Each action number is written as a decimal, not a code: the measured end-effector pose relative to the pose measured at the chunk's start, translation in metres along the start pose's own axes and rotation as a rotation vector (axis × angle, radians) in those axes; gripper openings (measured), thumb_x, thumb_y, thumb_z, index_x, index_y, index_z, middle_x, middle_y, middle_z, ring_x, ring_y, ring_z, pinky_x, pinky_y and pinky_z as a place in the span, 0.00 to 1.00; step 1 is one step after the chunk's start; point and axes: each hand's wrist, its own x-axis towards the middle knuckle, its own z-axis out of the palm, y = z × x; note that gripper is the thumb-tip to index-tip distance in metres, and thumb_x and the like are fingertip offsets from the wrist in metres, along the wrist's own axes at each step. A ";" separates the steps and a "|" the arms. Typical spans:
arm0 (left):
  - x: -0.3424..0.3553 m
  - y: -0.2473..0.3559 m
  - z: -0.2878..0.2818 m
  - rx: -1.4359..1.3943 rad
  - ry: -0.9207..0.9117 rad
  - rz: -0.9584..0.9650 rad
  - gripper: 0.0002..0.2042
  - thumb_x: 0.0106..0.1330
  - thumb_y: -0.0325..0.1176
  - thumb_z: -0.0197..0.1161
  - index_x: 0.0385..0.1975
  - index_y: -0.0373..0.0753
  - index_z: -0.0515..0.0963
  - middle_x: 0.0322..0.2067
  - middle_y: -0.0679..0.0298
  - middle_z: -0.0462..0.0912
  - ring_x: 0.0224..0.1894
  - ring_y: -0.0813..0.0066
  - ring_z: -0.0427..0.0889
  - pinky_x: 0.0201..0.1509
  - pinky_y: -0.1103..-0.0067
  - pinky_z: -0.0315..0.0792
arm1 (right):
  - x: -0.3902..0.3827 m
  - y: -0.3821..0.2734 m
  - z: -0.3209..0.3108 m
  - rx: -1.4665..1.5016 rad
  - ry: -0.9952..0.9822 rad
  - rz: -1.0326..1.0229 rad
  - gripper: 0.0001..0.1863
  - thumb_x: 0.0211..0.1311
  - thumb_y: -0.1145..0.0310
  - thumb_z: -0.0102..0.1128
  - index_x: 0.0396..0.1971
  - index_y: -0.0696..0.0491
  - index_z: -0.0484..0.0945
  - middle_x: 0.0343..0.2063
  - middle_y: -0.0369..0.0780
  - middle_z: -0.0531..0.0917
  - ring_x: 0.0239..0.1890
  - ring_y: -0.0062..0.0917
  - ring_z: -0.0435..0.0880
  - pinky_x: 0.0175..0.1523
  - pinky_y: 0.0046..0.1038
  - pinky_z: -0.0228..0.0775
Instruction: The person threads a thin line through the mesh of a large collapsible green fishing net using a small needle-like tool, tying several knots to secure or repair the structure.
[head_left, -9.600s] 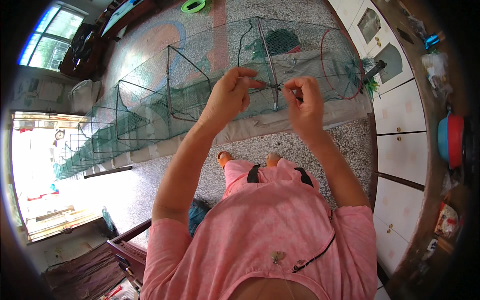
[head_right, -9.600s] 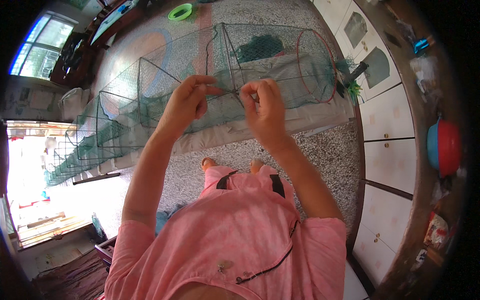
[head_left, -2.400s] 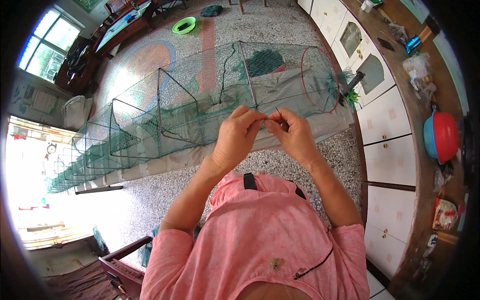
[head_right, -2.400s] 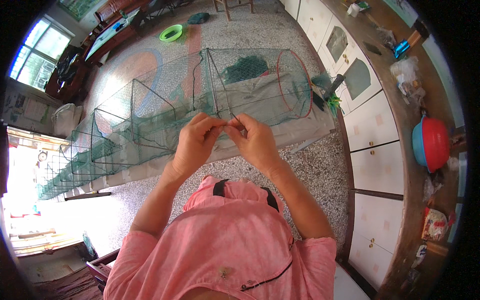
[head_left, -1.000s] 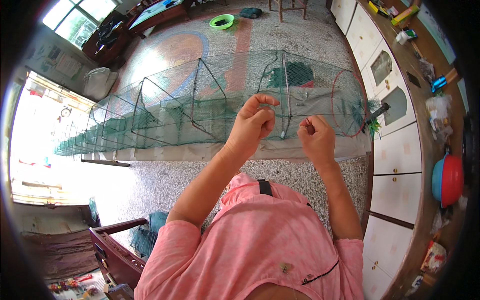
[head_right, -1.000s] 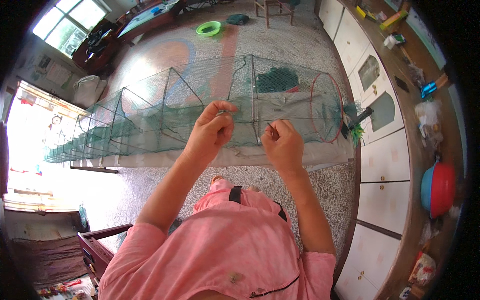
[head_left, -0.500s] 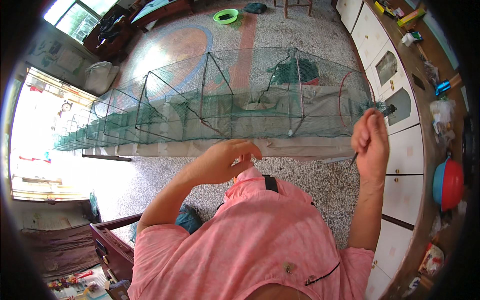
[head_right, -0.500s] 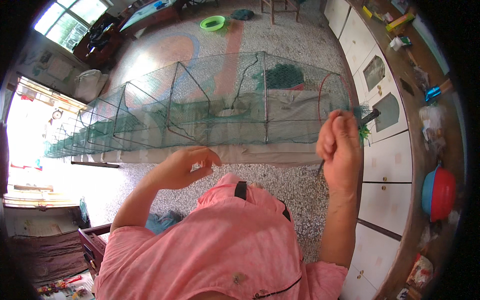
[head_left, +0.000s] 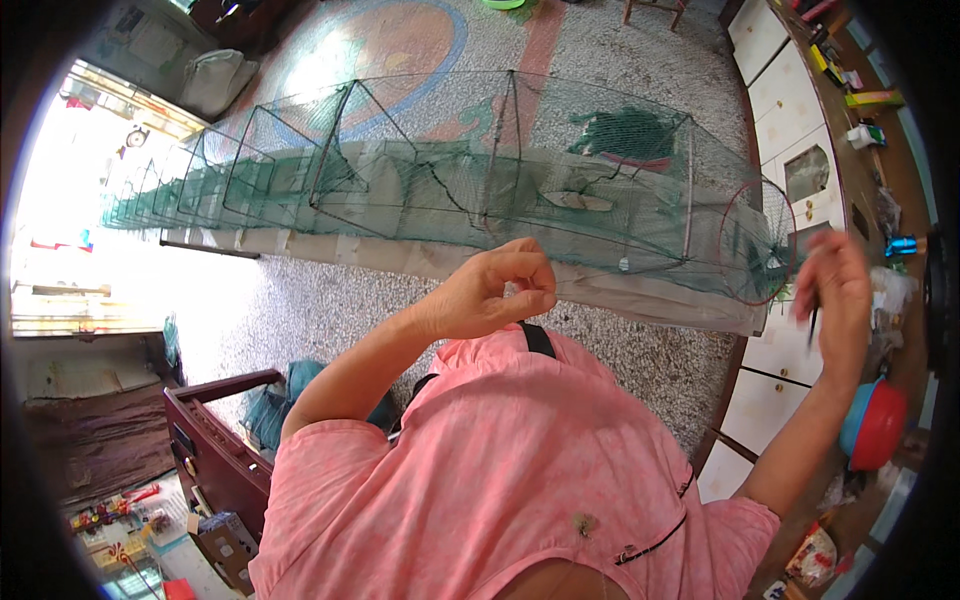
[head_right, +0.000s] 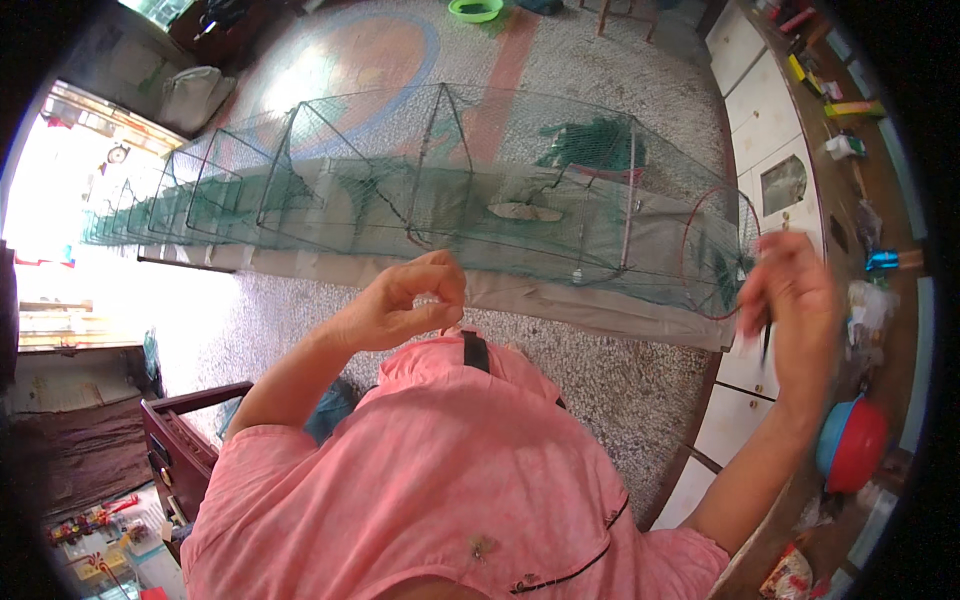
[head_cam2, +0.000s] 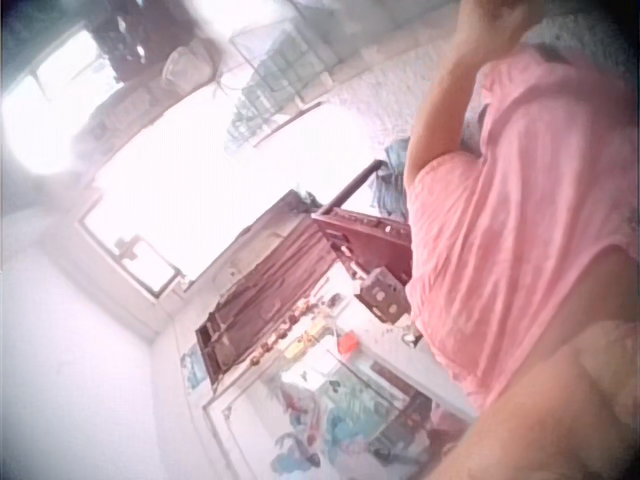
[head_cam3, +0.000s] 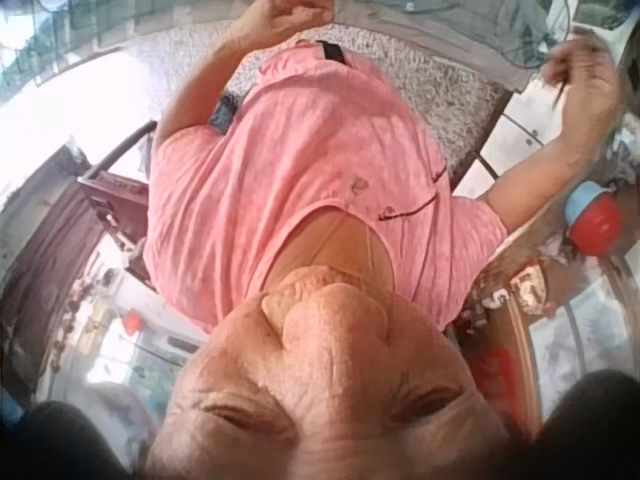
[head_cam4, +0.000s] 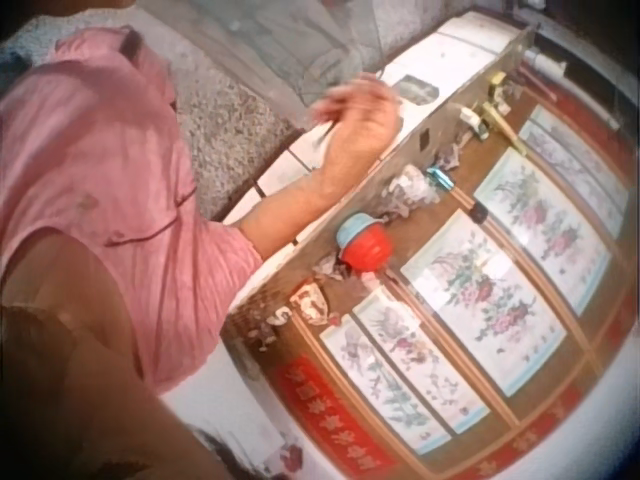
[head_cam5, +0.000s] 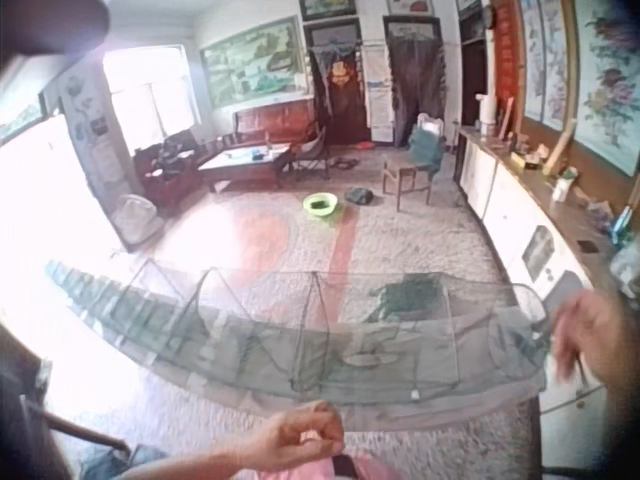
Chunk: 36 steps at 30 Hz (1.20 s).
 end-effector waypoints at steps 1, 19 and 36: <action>-0.002 -0.001 -0.003 -0.018 -0.003 -0.042 0.05 0.60 0.32 0.61 0.26 0.38 0.75 0.29 0.67 0.71 0.38 0.76 0.69 0.43 0.79 0.65 | 0.013 0.003 -0.003 0.011 0.181 -0.165 0.11 0.67 0.64 0.48 0.36 0.57 0.71 0.18 0.33 0.74 0.17 0.13 0.68 0.23 0.15 0.59; -0.034 -0.040 -0.034 -0.989 0.538 -0.164 0.07 0.69 0.35 0.49 0.32 0.40 0.68 0.41 0.60 0.76 0.31 0.76 0.79 0.37 0.79 0.75 | 0.087 -0.013 0.194 -0.550 -0.330 -0.673 0.06 0.46 0.75 0.63 0.27 0.52 0.81 0.25 0.34 0.72 0.31 0.27 0.72 0.36 0.27 0.66; -0.047 -0.048 -0.026 -0.667 0.607 -0.241 0.09 0.68 0.38 0.51 0.34 0.40 0.69 0.33 0.66 0.79 0.28 0.82 0.78 0.26 0.89 0.67 | 0.079 -0.002 0.266 -0.299 -0.492 -0.704 0.10 0.39 0.75 0.66 0.24 0.54 0.75 0.29 0.40 0.71 0.34 0.34 0.71 0.40 0.32 0.64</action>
